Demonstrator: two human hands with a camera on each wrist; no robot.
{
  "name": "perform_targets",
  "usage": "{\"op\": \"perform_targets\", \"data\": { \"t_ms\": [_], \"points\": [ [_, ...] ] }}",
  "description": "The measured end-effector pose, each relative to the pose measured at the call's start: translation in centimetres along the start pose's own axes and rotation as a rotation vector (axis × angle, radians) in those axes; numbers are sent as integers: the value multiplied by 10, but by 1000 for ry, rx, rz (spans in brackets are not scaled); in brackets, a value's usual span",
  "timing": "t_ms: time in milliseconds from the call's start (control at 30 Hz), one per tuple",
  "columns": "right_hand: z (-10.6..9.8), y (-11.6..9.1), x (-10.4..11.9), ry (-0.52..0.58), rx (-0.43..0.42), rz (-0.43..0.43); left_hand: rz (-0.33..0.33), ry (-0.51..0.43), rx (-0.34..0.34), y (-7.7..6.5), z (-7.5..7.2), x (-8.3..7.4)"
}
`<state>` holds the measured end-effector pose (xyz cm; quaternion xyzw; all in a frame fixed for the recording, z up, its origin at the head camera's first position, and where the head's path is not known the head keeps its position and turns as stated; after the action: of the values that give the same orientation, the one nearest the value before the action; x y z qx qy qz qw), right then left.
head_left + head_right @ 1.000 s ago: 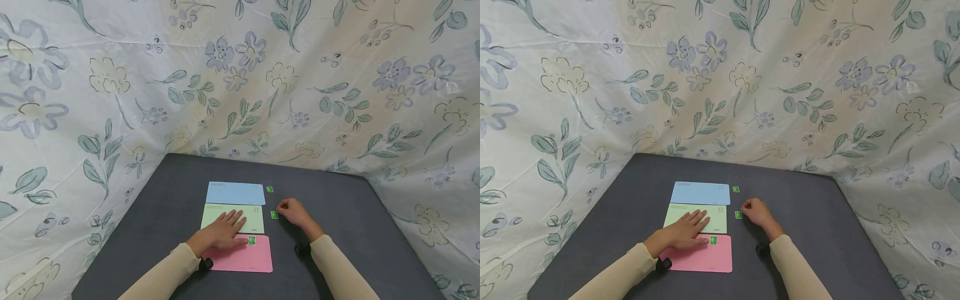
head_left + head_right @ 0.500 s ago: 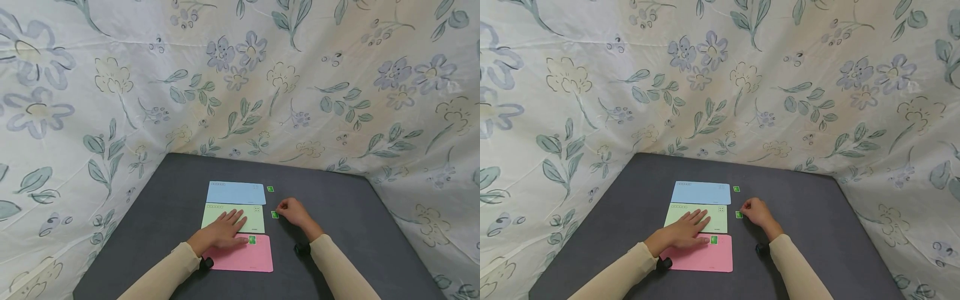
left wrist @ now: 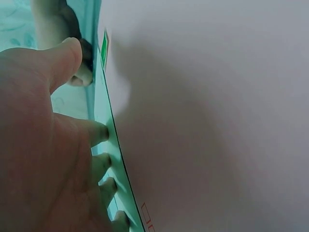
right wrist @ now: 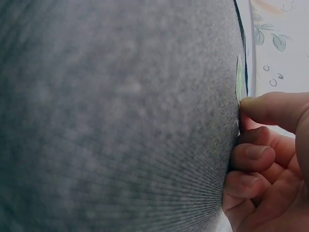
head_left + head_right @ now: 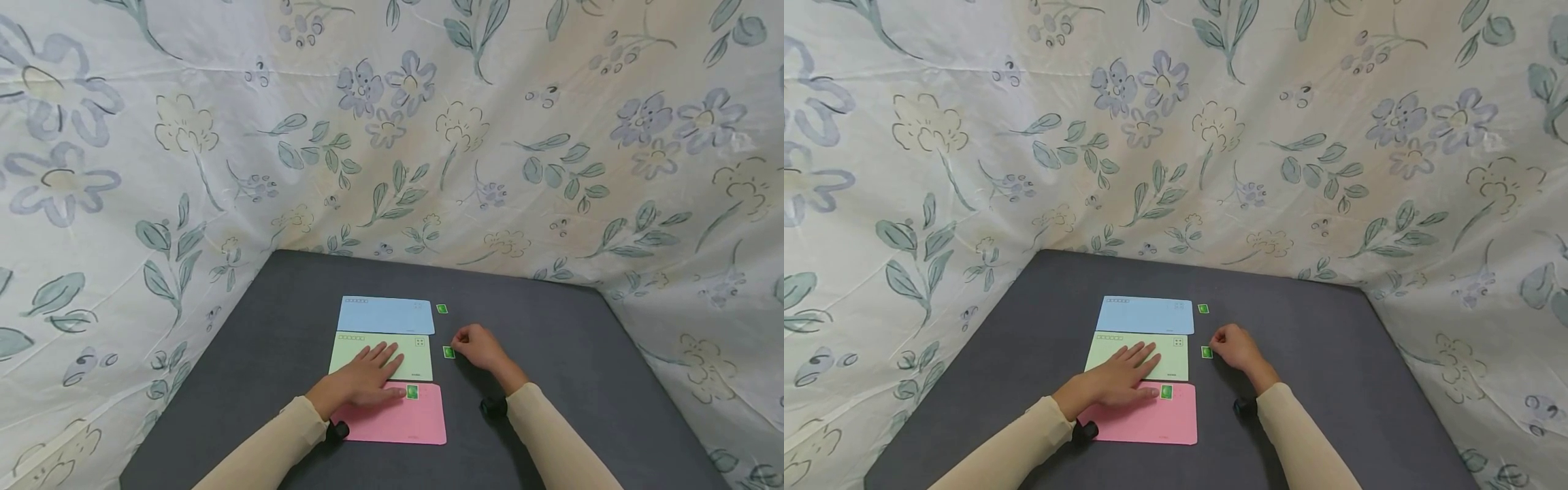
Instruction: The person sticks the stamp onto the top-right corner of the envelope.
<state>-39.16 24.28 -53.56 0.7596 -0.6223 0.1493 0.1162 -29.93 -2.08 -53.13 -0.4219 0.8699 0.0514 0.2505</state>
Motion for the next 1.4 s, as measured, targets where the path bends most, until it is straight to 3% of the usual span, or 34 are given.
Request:
{"op": "perform_targets", "data": {
  "t_ms": [700, 1400],
  "points": [
    [-5, -3, -3, 124, 41, -86, -2, -15, 7, 0, 1, -1],
    [-11, -3, -2, 161, 46, -72, -7, -4, 4, -1, 0, -2]
  ]
}}
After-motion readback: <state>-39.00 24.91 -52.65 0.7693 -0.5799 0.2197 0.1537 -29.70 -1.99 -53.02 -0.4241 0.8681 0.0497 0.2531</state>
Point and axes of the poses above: each hand's wrist, its own y-axis towards the middle knuckle, its own z-axis out of the palm, x = y × z, the point moved 6 cm from there along y, towards the middle knuckle, and after that the axes turned 15 degrees about -y, right-handed, at the moved point
